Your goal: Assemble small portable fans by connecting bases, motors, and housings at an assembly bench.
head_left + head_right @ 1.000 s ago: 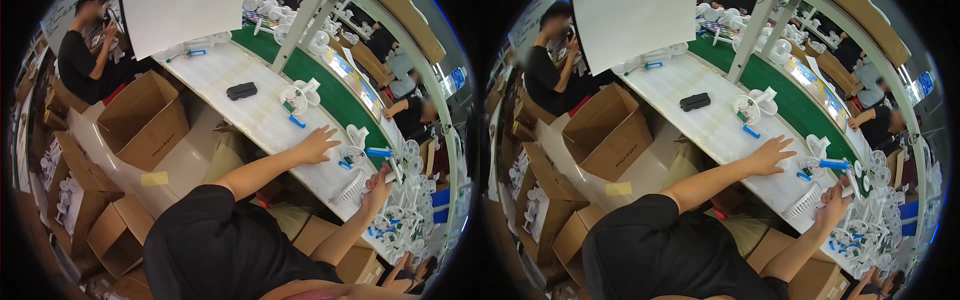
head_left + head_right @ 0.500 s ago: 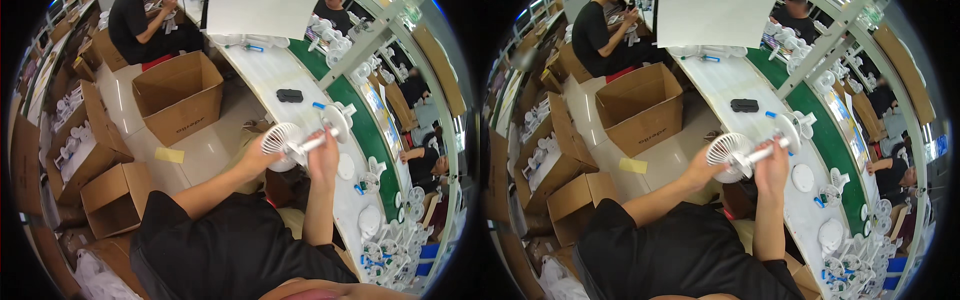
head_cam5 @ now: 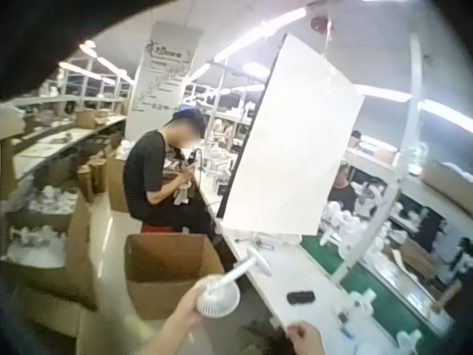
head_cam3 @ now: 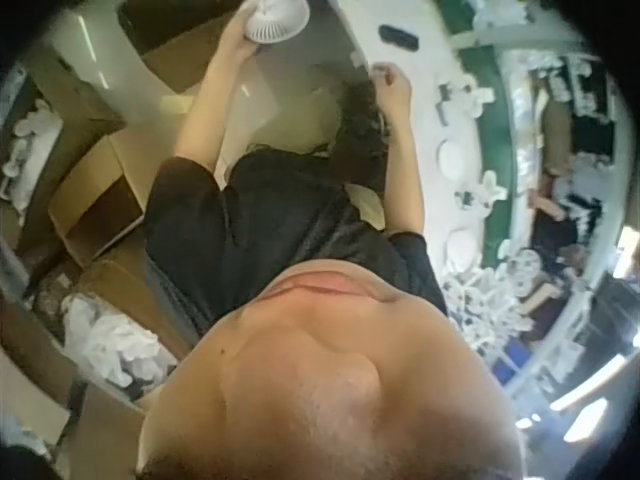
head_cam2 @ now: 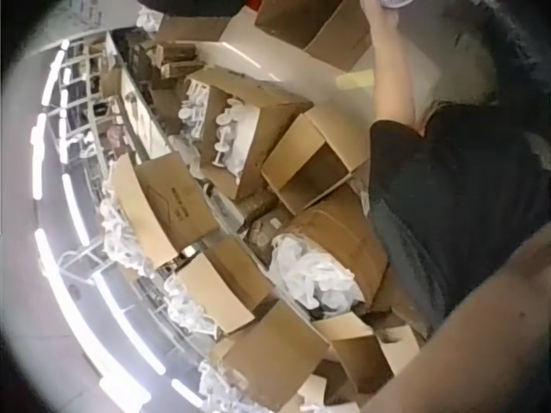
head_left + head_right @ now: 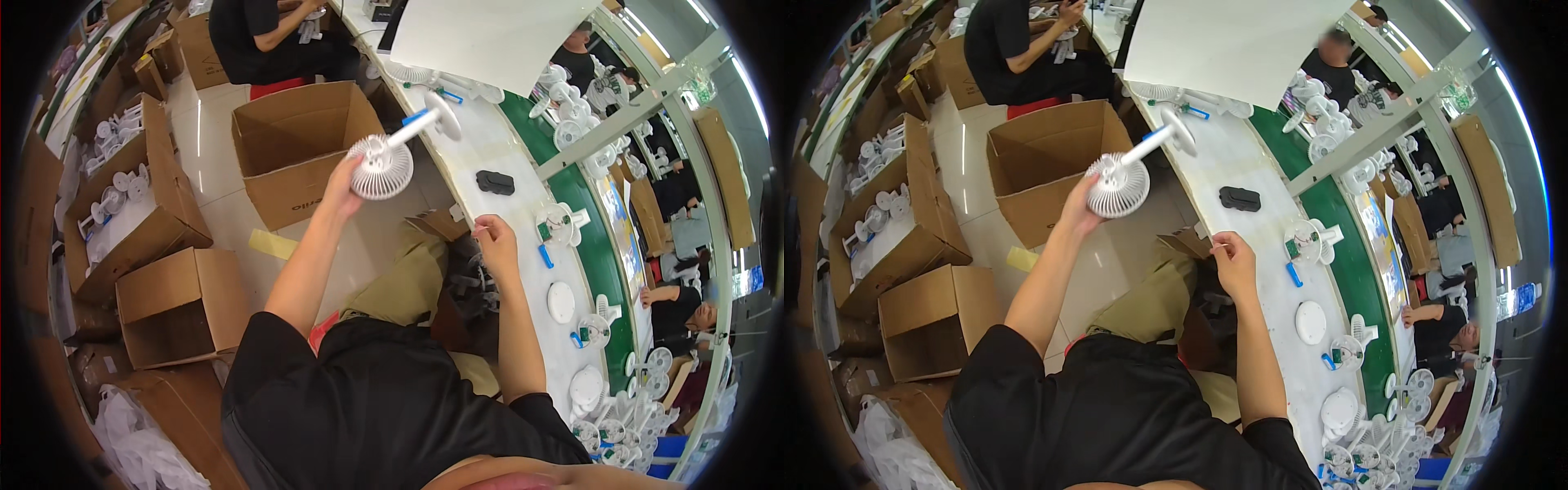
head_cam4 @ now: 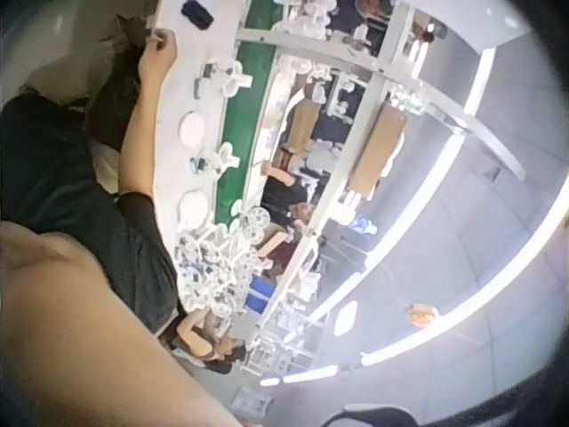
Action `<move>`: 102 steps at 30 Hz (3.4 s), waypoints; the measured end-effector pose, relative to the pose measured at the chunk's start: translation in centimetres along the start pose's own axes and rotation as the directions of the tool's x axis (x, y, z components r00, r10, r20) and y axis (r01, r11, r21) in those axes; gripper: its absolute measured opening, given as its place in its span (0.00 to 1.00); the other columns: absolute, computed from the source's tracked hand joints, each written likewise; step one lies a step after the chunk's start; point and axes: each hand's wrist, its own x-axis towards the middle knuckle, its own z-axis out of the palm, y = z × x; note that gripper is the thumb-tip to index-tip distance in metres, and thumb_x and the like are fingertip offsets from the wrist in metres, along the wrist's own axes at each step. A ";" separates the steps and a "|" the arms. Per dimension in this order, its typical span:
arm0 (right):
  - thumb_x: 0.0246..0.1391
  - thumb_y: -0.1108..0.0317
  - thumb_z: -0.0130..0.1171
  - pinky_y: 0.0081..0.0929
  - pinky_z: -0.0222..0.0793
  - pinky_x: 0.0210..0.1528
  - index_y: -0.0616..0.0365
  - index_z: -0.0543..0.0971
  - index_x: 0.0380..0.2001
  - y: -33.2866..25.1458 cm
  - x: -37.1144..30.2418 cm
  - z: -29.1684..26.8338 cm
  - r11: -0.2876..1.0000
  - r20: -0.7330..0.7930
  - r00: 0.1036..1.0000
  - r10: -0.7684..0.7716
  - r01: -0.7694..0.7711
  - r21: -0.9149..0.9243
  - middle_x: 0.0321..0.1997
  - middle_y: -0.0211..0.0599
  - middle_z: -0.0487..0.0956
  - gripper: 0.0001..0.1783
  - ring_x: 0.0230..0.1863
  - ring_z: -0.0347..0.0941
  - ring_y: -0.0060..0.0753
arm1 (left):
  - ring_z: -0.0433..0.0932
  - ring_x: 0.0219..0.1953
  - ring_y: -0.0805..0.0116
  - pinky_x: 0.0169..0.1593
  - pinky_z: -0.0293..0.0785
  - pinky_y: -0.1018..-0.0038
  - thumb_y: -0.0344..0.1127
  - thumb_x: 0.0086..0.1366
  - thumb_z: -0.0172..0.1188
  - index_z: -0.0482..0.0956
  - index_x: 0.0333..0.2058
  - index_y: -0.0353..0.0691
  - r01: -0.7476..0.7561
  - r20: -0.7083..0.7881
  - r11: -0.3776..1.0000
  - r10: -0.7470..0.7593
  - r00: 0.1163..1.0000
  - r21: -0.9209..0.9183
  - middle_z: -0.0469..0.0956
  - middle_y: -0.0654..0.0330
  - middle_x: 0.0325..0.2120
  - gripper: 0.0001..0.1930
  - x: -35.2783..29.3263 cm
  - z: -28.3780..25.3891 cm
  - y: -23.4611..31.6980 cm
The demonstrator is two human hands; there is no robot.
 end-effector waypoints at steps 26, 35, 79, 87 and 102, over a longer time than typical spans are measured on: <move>0.46 0.75 0.54 0.26 0.66 0.31 0.60 0.79 0.27 3.6 0.9 2.6 0.938 -0.250 0.913 -0.321 0.270 -0.218 0.27 0.37 0.77 0.05 0.25 0.69 0.36 | 0.75 0.47 0.46 0.55 0.71 0.58 0.37 0.59 0.59 0.74 0.47 0.30 -0.236 0.335 -0.247 0.802 0.494 0.940 0.77 0.42 0.43 0.20 22.3 13.6 -3.5; 0.52 0.76 0.52 0.23 0.65 0.33 0.59 0.80 0.35 2.0 -0.5 -0.3 0.942 -0.180 0.983 -0.043 0.100 0.320 0.26 0.31 0.76 0.09 0.26 0.66 0.27 | 0.74 0.49 0.54 0.57 0.67 0.66 0.23 0.52 0.57 0.77 0.39 0.35 -0.722 0.742 -0.206 0.030 0.669 0.660 0.78 0.52 0.45 0.13 -2.2 8.8 -15.5; 0.49 0.73 0.62 0.25 0.67 0.34 0.59 0.85 0.30 -0.3 2.2 -23.7 0.818 -0.454 0.699 -0.552 0.350 -0.456 0.46 0.35 0.76 0.06 0.30 0.70 0.31 | 0.69 0.37 0.70 0.43 0.66 0.77 0.24 0.63 0.47 0.69 0.39 0.37 -0.645 0.801 0.554 -0.068 0.594 0.526 0.74 0.57 0.40 0.06 -0.5 31.4 -28.7; 0.45 0.76 0.63 0.21 0.66 0.32 0.60 0.85 0.32 0.4 2.7 -22.5 0.823 -0.512 0.645 -0.567 0.434 -0.366 0.45 0.35 0.76 0.09 0.31 0.70 0.27 | 0.68 0.36 0.69 0.42 0.66 0.76 0.24 0.63 0.48 0.69 0.40 0.37 -0.631 0.764 0.598 0.047 0.644 0.494 0.74 0.58 0.37 0.07 -1.3 30.9 -29.4; 0.44 0.76 0.64 0.21 0.66 0.34 0.58 0.85 0.28 0.6 1.7 -24.7 0.921 -0.514 0.764 -0.390 0.335 -0.200 0.39 0.33 0.76 0.05 0.33 0.70 0.27 | 0.62 0.23 0.82 0.27 0.54 0.86 0.22 0.64 0.50 0.73 0.37 0.39 -0.536 0.721 0.484 -0.487 0.492 0.692 0.73 0.66 0.24 0.05 0.5 33.8 -25.5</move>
